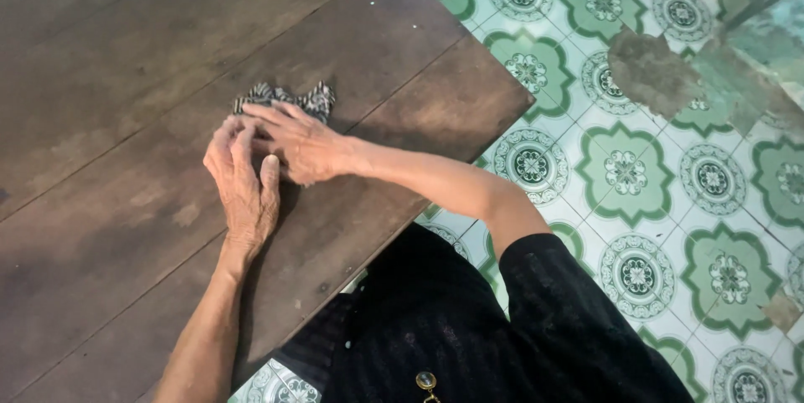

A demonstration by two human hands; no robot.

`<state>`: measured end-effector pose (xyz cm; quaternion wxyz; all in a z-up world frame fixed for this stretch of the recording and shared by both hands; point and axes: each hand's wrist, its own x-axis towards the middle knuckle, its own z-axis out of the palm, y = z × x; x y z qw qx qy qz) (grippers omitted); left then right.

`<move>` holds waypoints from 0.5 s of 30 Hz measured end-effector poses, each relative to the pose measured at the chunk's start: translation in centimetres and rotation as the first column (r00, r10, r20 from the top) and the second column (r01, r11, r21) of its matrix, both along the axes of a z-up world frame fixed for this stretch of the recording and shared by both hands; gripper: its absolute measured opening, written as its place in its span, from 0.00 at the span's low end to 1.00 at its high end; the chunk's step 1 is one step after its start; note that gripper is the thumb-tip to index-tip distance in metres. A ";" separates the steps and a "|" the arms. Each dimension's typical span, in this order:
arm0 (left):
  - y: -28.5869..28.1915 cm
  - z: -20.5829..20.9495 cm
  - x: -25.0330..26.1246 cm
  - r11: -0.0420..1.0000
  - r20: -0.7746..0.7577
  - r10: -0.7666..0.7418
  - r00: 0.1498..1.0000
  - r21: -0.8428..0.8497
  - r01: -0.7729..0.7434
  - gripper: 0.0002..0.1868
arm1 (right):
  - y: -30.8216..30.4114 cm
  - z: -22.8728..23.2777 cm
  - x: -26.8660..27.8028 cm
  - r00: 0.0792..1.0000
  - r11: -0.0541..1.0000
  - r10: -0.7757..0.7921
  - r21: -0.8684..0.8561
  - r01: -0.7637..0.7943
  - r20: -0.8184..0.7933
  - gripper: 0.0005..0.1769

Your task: The person wipes a dark wooden table surface with a patterned cloth using both hands. They repeatedly rub and wipe different areas of the tabletop in a continuous motion throughout the clip.

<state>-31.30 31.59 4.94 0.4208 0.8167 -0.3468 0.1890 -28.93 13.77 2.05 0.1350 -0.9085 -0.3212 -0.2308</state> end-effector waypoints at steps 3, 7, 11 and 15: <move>0.0 0.0 -0.1 1.000 -0.001 0.031 1.000 -0.007 -0.031 0.25 | -0.9 0.1 3.0 0.999 1.000 0.015 -0.007 -0.015 -0.051 0.28; 0.1 -0.7 0.1 0.998 -0.001 0.057 0.998 0.022 -0.057 0.26 | -3.0 1.0 6.6 0.984 0.987 -0.146 -0.048 0.152 0.102 0.26; 0.0 2.3 -1.0 0.996 -0.129 0.086 0.988 0.035 -0.082 0.24 | -4.5 5.1 7.5 1.000 0.944 -0.002 0.331 0.000 0.006 0.23; 0.1 2.9 -1.2 0.998 -0.178 0.054 0.982 0.001 -0.055 0.23 | -6.8 9.4 8.2 0.914 0.589 0.117 0.768 0.251 -0.388 0.22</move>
